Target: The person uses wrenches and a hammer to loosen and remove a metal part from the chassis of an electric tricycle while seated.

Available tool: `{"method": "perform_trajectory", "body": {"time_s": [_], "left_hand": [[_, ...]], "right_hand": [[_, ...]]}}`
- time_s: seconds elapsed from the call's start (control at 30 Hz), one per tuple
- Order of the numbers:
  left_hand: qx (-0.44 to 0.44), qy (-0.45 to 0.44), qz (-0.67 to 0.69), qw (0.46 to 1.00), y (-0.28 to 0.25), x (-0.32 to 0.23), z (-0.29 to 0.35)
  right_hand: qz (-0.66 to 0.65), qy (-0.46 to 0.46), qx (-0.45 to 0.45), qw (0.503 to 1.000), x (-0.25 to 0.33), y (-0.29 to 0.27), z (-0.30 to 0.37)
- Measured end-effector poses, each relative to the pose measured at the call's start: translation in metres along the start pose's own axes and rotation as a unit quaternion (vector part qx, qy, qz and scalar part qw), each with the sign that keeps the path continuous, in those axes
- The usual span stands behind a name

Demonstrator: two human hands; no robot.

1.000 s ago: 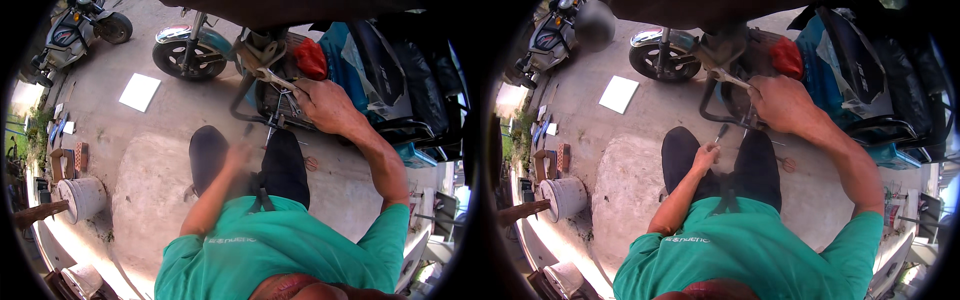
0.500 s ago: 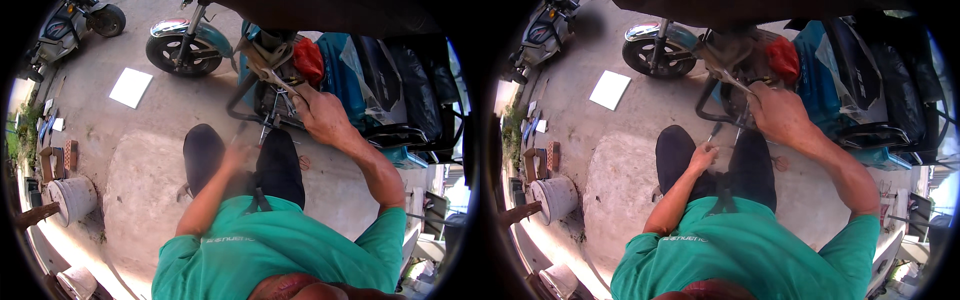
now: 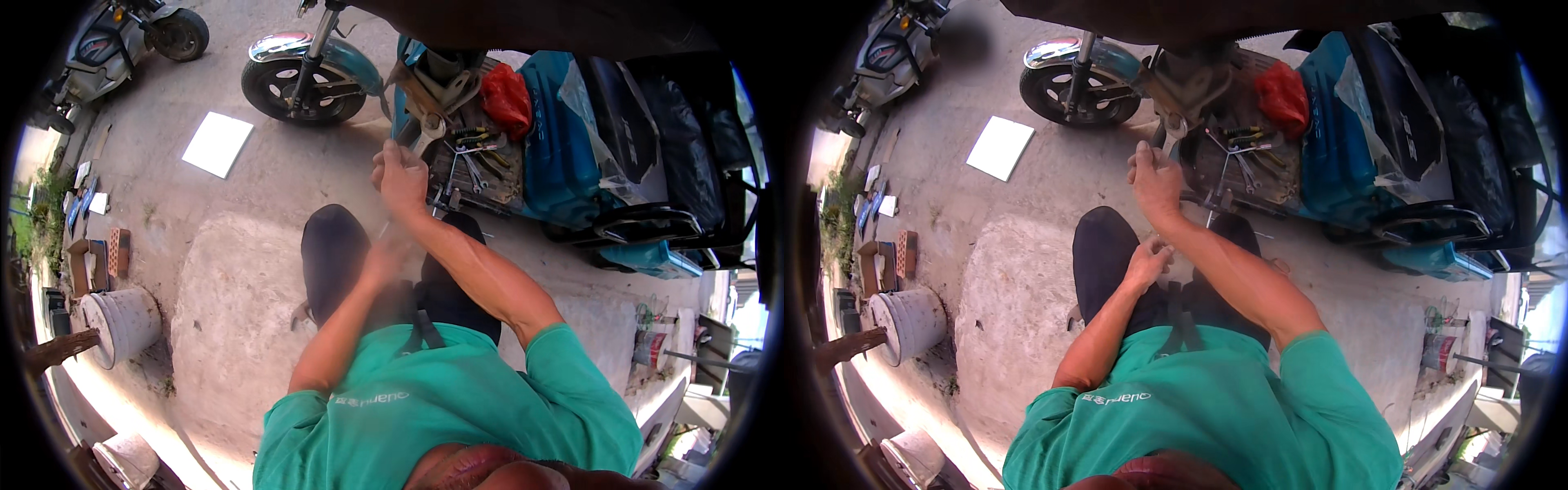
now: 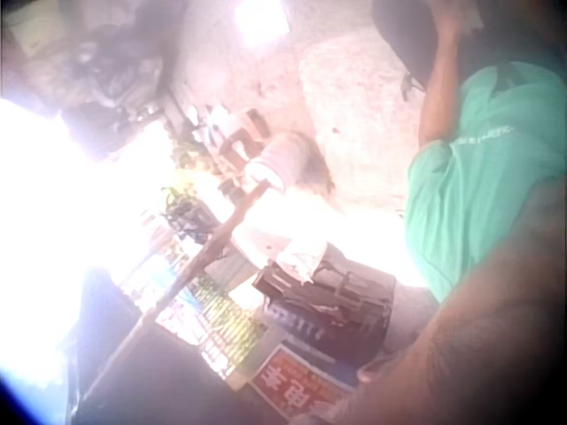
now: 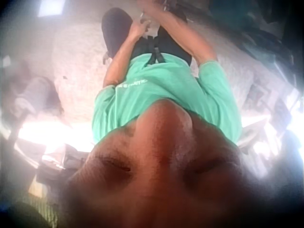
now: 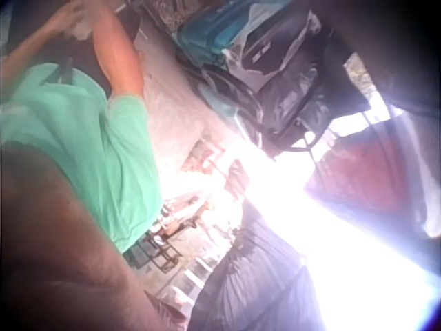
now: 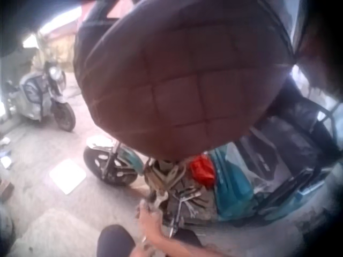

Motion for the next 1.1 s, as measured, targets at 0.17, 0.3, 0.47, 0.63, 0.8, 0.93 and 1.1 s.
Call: {"method": "perform_trajectory", "body": {"time_s": [0.17,0.3,0.47,0.63,0.8,0.93,1.1], "left_hand": [[0.002,0.023,0.010,1.000,0.001,0.005,-0.001],[-0.003,0.000,-0.005,1.000,0.001,0.002,0.005],[-0.016,0.016,0.000,1.000,-0.001,-0.012,0.016],[-0.016,0.014,-0.016,1.000,-0.003,-0.007,0.021],[-0.027,0.020,0.003,0.999,-0.006,-0.010,0.022],[-0.015,0.019,-0.018,1.000,-0.002,-0.012,0.019],[0.004,0.033,-0.054,0.998,0.006,-0.009,0.014]], "right_hand": [[-0.097,-0.007,-0.028,0.995,0.013,0.039,-0.024],[-0.039,-0.053,0.024,0.998,0.011,0.038,-0.026],[0.140,0.057,0.089,0.984,-0.042,0.001,0.022],[0.281,0.034,0.242,0.928,-0.007,-0.056,0.059],[0.462,-0.074,0.247,0.849,0.150,-0.082,0.093],[0.568,-0.133,0.205,0.786,0.219,-0.083,0.095],[0.650,-0.137,0.201,0.720,0.246,-0.067,0.088]]}}
Point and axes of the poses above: each hand's wrist, its own z-axis away from the middle knuckle, its own y-axis out of the palm, x = y × z, the point moved 10 cm from there along -z, towards the middle knuckle, and after that the axes turned 6 degrees about x, right-handed, at the moved point
